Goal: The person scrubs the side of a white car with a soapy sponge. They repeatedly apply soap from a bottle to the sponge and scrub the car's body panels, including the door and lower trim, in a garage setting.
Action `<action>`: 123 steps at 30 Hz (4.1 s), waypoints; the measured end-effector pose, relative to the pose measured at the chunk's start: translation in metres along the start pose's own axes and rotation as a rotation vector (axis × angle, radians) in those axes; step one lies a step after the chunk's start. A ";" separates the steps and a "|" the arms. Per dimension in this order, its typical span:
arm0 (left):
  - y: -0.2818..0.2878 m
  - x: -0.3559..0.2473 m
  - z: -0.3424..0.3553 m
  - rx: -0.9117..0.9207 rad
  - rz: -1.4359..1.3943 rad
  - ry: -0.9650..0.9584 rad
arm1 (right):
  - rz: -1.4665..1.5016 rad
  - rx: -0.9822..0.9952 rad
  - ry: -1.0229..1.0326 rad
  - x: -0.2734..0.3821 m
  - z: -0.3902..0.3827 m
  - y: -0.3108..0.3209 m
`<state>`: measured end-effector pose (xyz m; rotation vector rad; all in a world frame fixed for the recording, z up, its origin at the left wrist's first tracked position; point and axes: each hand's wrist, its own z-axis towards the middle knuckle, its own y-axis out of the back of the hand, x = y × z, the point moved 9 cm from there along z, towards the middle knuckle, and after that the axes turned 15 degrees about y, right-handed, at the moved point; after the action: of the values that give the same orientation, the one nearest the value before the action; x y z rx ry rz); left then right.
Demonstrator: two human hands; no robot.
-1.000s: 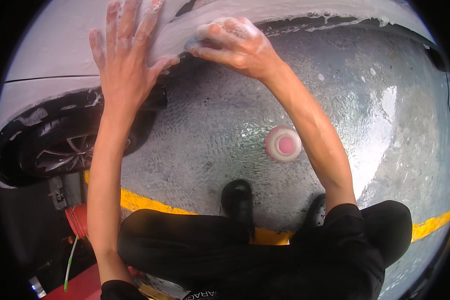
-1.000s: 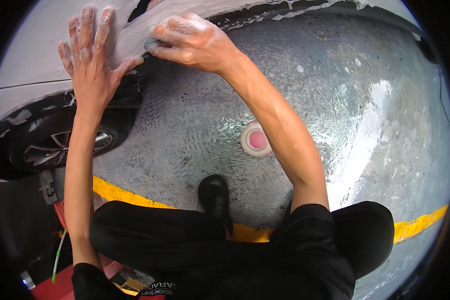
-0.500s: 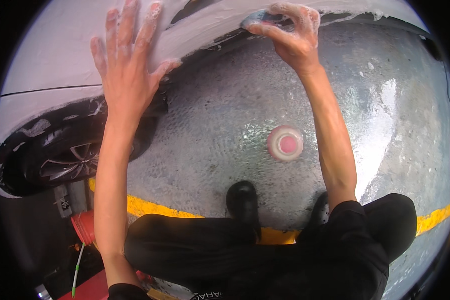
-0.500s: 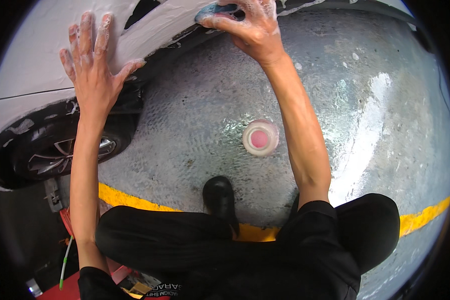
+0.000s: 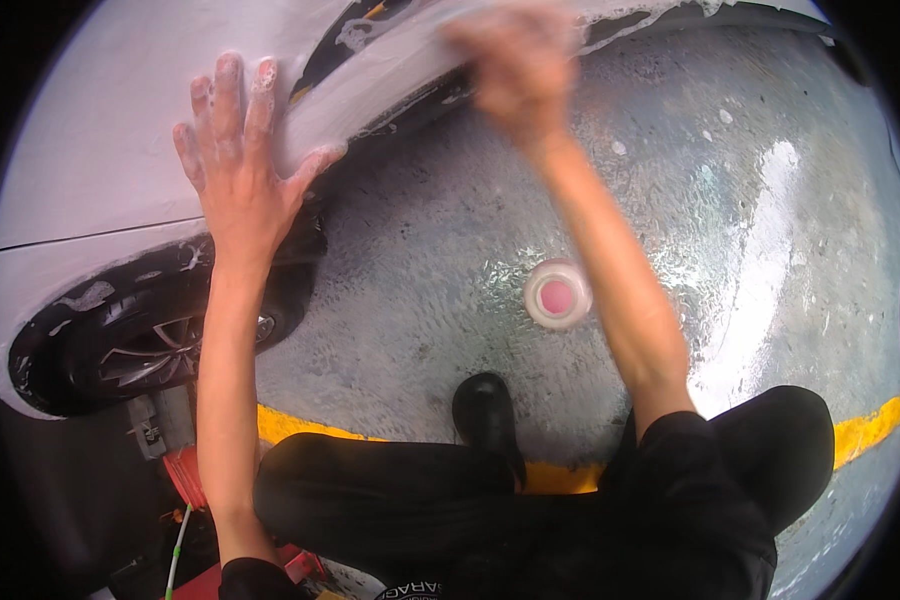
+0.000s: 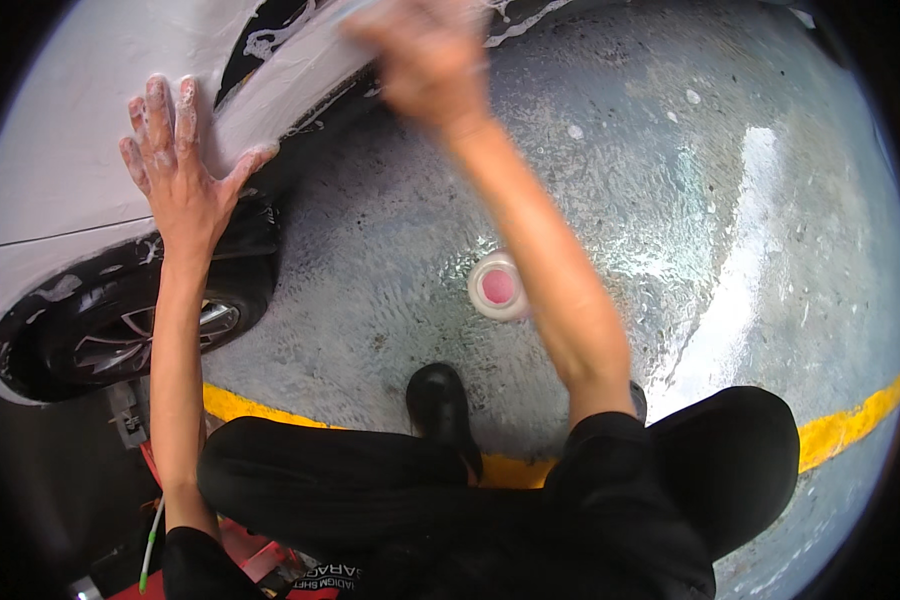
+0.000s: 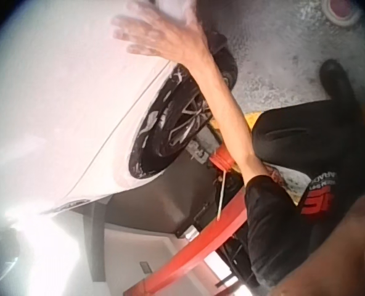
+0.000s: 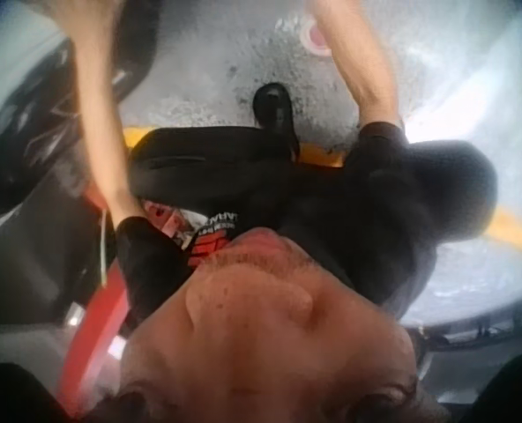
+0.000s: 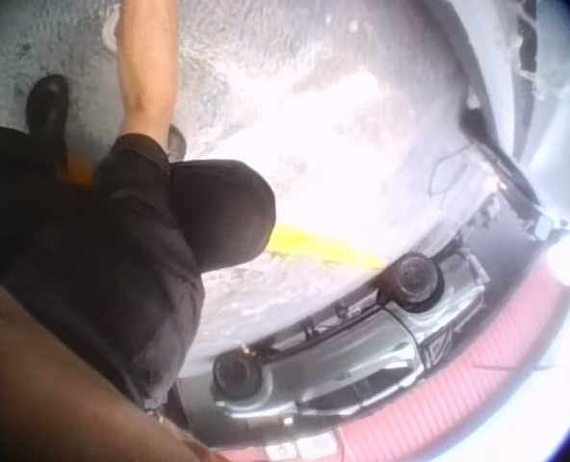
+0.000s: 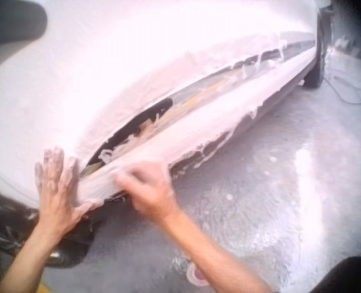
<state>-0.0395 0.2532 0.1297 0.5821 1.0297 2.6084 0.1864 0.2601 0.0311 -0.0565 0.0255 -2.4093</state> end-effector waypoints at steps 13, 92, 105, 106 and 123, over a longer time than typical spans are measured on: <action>0.012 0.023 -0.020 0.069 0.054 0.025 | 0.144 0.078 0.146 0.101 -0.005 -0.066; 0.041 -0.042 0.054 0.190 -0.197 -0.143 | -0.142 0.159 0.254 0.066 0.014 -0.040; 0.010 -0.063 0.057 0.121 0.003 -0.101 | -0.215 -0.178 -0.189 -0.013 -0.007 0.021; 0.009 -0.065 0.058 0.116 -0.004 -0.103 | -0.169 -0.214 -0.265 -0.013 -0.011 0.021; 0.073 -0.125 0.076 0.325 -0.048 -0.229 | 0.184 -0.610 -0.989 0.050 -0.025 -0.024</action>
<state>0.0981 0.1969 0.1979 0.8930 1.3782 2.2800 0.1318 0.2444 0.0085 -1.4206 0.2859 -1.8734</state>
